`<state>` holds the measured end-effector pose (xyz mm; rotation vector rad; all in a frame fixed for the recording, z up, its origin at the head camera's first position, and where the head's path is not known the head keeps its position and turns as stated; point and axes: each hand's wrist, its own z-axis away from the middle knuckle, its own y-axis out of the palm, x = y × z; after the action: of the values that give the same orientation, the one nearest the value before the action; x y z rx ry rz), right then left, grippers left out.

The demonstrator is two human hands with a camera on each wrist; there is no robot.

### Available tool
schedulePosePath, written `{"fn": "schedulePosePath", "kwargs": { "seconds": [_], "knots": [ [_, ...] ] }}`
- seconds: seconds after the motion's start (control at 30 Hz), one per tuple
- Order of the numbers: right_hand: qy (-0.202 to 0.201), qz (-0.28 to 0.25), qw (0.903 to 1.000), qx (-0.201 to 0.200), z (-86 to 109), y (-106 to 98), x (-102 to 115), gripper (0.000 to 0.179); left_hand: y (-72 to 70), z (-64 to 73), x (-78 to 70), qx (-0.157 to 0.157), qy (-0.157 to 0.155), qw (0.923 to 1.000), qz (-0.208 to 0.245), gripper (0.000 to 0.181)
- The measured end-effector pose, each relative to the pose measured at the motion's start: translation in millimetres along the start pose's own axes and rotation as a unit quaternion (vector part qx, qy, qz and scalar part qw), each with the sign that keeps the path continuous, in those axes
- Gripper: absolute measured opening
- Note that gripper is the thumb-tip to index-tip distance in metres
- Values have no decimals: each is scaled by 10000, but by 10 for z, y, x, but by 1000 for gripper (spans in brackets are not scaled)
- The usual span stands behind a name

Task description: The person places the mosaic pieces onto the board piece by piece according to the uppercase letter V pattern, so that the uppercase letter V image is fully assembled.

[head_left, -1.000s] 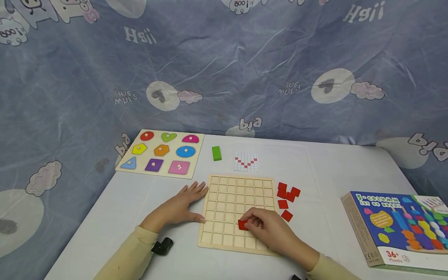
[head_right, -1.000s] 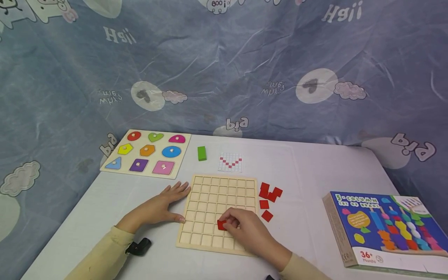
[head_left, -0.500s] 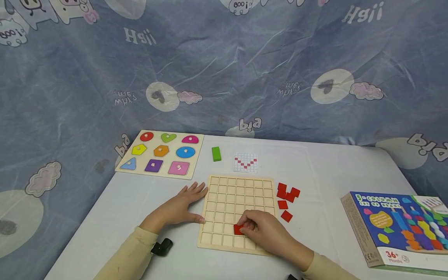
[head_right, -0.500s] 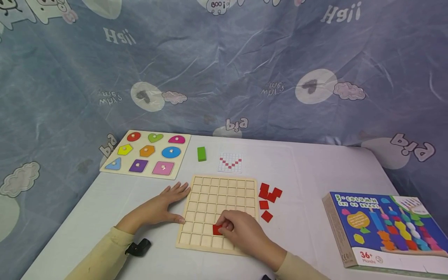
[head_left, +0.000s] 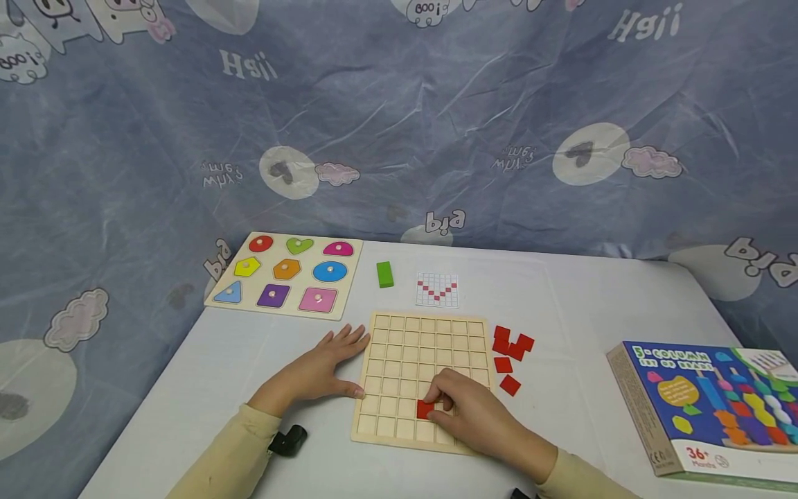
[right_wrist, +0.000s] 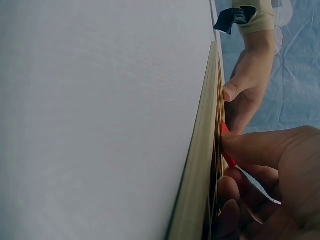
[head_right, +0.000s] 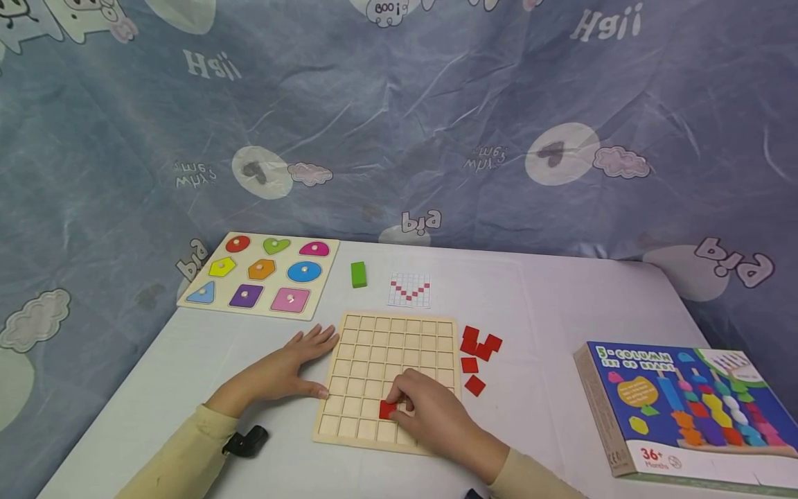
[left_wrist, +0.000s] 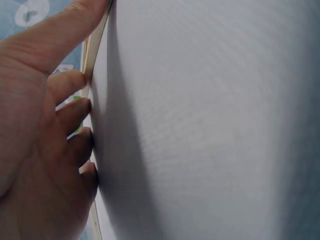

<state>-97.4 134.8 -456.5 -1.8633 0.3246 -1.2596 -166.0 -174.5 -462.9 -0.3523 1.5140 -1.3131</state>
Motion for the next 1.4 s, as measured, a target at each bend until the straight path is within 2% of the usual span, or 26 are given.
{"fn": "schedulePosePath", "kwargs": {
  "seconds": [0.27,0.73,1.1,1.4],
  "knots": [
    [-15,140,9998,171,14,-2,7,21,2,-2,7,1,-18,10000,27,105],
    [-89,231,9994,236,4,-15,21,17,6,-4,16,-42,-21,10000,46,105],
    [30,162,9997,181,11,-15,21,18,7,-2,15,-30,19,10000,41,105],
    [175,-110,9997,94,43,-52,4,17,5,2,3,-12,-12,10000,72,105]
  ]
}}
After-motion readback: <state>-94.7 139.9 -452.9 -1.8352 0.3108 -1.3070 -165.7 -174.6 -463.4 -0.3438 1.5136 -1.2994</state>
